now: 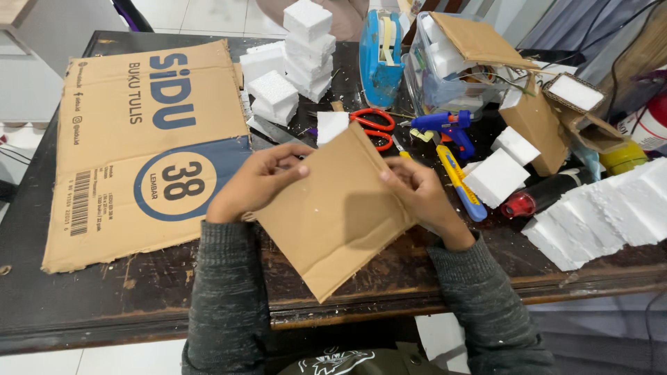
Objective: The person cuts a piece of cardboard using a utility knife and a metal ruler. They measure and score the cardboard, then fold it along the cut line to separate the piece.
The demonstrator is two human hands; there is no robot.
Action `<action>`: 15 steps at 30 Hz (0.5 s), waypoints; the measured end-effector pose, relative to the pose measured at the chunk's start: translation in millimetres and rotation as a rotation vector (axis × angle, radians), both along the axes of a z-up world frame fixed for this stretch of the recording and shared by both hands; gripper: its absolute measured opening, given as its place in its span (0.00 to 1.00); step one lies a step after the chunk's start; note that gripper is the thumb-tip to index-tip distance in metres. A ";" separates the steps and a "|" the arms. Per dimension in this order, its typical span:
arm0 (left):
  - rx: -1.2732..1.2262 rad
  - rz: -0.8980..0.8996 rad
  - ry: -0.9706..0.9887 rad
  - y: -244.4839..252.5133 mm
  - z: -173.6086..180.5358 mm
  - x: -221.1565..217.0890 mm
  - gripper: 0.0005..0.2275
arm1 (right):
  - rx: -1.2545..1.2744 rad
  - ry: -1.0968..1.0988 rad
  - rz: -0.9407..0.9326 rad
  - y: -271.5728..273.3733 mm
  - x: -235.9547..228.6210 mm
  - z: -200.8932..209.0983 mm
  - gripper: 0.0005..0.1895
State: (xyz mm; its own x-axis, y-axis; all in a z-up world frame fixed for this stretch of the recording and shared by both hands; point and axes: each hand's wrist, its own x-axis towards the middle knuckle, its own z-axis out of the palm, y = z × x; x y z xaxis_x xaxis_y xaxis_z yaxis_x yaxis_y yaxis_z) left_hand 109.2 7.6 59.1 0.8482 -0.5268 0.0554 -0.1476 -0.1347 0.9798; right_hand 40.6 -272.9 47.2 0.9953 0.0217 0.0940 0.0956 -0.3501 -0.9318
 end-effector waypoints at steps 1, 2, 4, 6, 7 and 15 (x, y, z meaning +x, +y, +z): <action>0.001 -0.001 0.001 -1.4 -3.8 1.0 0.16 | 0.001 0.001 -0.001 -7.6 4.8 -14.2 0.21; -0.037 0.010 0.014 -2.9 -7.5 2.0 0.16 | 0.040 -0.045 0.049 -15.3 9.7 -28.4 0.12; -0.078 0.020 0.026 -2.9 -8.2 5.7 0.15 | 0.075 -0.092 0.098 -12.0 9.5 -25.2 0.16; -0.217 0.318 -0.106 2.6 -3.5 8.1 0.13 | 0.116 -0.301 -0.054 12.3 -2.5 6.7 0.18; -0.216 0.319 -0.103 6.5 -2.0 6.8 0.13 | 0.116 -0.298 -0.054 11.5 -2.0 6.5 0.18; -0.262 0.352 -0.234 10.0 -0.3 4.0 0.22 | 0.144 -0.159 -0.112 -19.2 15.1 -24.8 0.12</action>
State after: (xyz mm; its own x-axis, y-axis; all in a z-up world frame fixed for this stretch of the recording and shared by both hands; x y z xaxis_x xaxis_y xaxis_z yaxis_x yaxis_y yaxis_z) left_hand 113.2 17.5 58.8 0.9210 -0.1537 0.3579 -0.3575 0.0309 0.9334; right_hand 55.7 -292.1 22.4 0.9633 -0.1128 0.2434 0.2128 -0.2313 -0.9493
